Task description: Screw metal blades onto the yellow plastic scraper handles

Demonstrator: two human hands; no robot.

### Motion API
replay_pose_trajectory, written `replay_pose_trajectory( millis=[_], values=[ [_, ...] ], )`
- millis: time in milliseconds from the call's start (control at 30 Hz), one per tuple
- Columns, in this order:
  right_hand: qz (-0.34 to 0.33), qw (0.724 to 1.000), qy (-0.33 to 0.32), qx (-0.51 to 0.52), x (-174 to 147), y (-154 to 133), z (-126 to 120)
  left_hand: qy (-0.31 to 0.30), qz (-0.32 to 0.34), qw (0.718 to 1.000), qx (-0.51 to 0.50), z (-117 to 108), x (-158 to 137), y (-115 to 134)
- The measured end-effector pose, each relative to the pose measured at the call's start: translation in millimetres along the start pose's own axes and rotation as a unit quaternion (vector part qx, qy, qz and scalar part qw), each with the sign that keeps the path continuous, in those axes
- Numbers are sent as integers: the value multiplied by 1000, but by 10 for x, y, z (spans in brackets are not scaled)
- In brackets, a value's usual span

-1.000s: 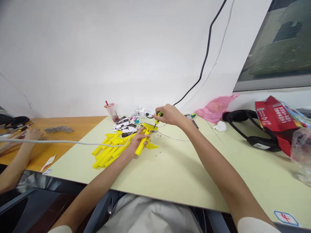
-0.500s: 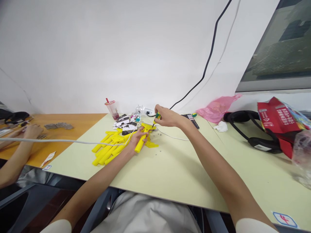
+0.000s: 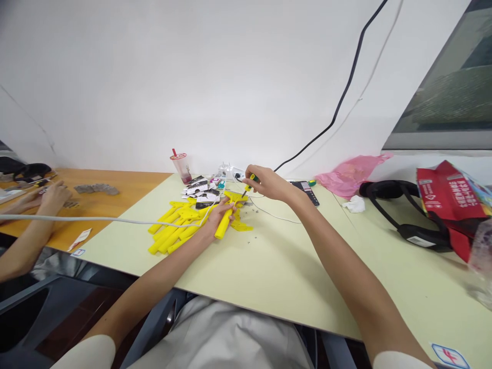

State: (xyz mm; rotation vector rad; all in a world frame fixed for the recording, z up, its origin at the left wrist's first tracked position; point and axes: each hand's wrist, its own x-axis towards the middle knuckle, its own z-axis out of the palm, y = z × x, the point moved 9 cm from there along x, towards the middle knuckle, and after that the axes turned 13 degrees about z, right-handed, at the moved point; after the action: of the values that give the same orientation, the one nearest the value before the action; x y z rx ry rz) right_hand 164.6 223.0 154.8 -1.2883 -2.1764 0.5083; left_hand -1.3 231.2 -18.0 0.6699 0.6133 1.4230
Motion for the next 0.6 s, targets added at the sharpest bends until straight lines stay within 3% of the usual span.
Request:
replay_pose_trajectory(
  millis=[167, 433, 600],
  values=[
    [-39, 997, 20, -61, -22, -58, 37, 10, -7, 1000, 12, -15, 3, -26],
    [6, 999, -40, 24, 5, -13, 93, 14, 5, 1000, 24, -54, 31, 14],
    [3, 1000, -4, -28, -3, -53, 37, 8, 11, 999, 33, -51, 21, 22]
  ],
)
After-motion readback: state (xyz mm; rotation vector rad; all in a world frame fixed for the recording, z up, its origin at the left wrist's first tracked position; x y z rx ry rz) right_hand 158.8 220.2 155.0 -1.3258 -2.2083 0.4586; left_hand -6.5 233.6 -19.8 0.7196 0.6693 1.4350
